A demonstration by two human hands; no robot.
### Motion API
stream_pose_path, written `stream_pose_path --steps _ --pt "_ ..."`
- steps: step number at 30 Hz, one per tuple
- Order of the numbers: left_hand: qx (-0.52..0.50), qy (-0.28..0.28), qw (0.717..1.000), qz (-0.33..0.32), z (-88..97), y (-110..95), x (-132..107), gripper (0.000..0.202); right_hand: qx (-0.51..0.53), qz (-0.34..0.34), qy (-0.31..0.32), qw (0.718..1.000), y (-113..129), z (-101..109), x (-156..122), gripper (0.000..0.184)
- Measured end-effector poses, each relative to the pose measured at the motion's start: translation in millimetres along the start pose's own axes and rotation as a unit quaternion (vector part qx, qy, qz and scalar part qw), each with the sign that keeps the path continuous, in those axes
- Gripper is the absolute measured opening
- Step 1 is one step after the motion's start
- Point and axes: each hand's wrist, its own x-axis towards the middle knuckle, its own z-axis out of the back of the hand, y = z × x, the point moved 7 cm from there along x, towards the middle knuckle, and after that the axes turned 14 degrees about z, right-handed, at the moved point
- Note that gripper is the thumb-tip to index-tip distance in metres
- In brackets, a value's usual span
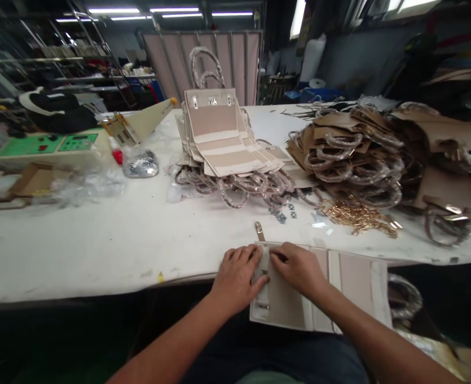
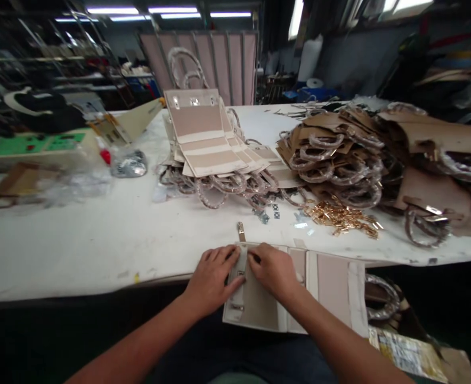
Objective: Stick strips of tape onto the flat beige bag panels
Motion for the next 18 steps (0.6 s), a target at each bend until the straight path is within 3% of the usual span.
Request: stream_pose_path --steps 2,4,9,11,13,15,18 --pt "-0.005 0.001 1.0 0.001 0.6 0.7 0.1 0.063 0.096 -0.04 -0.086 0.991 -7.1 23.8 0.4 0.021" --pt "-0.008 0.005 1.0 -0.001 0.5 0.3 0.0 0.065 0.19 -0.083 -0.165 0.964 -12.1 42.1 -0.5 0.027" --pt "-0.015 0.01 1.0 0.002 -0.1 0.6 0.7 0.066 0.352 -0.092 -0.279 0.889 -10.1 57.5 8.0 0.04" --pt "-0.02 0.011 1.0 0.001 -0.7 1.1 0.8 0.065 0.329 -0.096 -0.273 0.899 -15.8 62.1 15.0 0.043" --pt "-0.026 0.008 1.0 0.002 -1.7 2.4 0.8 0.064 0.246 -0.106 -0.218 0.938 -30.8 68.2 23.2 0.042" --pt "-0.031 0.003 0.999 0.005 -3.1 4.2 1.1 0.064 0.123 -0.104 -0.15 0.976 -54.6 76.2 30.7 0.035" --pt "-0.039 -0.009 0.999 0.007 -5.2 6.4 1.8 0.063 -0.044 -0.097 -0.07 0.992 -101.4 83.7 36.4 0.027"
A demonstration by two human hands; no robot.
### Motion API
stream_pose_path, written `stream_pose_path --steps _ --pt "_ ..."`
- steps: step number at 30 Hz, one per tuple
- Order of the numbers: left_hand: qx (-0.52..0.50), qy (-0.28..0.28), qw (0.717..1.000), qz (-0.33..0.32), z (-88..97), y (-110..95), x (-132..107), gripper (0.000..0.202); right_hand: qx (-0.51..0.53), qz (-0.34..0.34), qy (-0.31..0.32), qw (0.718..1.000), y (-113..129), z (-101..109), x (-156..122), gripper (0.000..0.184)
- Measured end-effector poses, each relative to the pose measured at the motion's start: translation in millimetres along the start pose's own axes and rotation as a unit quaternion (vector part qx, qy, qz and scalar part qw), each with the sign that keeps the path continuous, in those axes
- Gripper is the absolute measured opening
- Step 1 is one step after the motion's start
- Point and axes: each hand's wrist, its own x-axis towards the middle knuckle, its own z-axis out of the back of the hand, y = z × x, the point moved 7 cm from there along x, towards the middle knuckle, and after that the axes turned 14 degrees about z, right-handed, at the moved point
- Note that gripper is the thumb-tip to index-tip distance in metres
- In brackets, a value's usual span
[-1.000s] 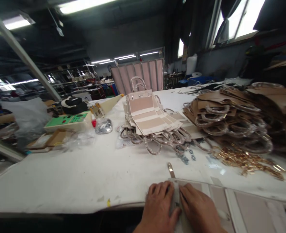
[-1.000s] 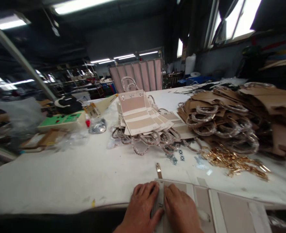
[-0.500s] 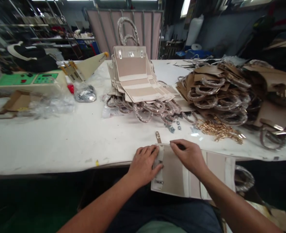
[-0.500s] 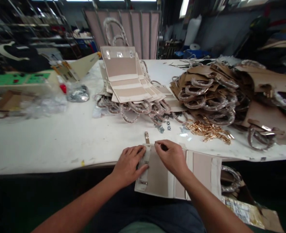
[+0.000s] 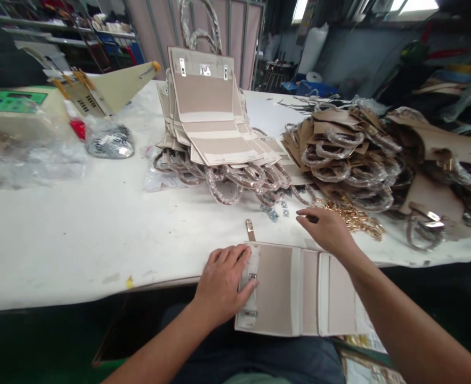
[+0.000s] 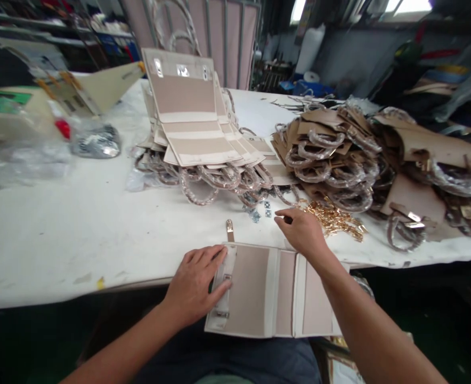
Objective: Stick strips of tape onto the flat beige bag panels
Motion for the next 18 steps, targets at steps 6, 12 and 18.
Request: stream_pose_path --steps 6,12,18 --pt "-0.008 -0.023 1.0 -0.005 -0.4 1.1 0.6 0.061 -0.144 -0.029 0.128 0.981 -66.3 -12.1 7.1 0.03" --pt "-0.007 -0.031 0.999 -0.006 0.1 1.8 1.4 0.061 -0.156 -0.016 0.174 0.972 -76.0 -12.4 2.8 0.025" --pt "-0.01 -0.03 0.999 -0.005 1.6 0.5 1.5 0.059 -0.164 -0.005 0.15 0.975 -73.2 -12.3 0.0 0.019"
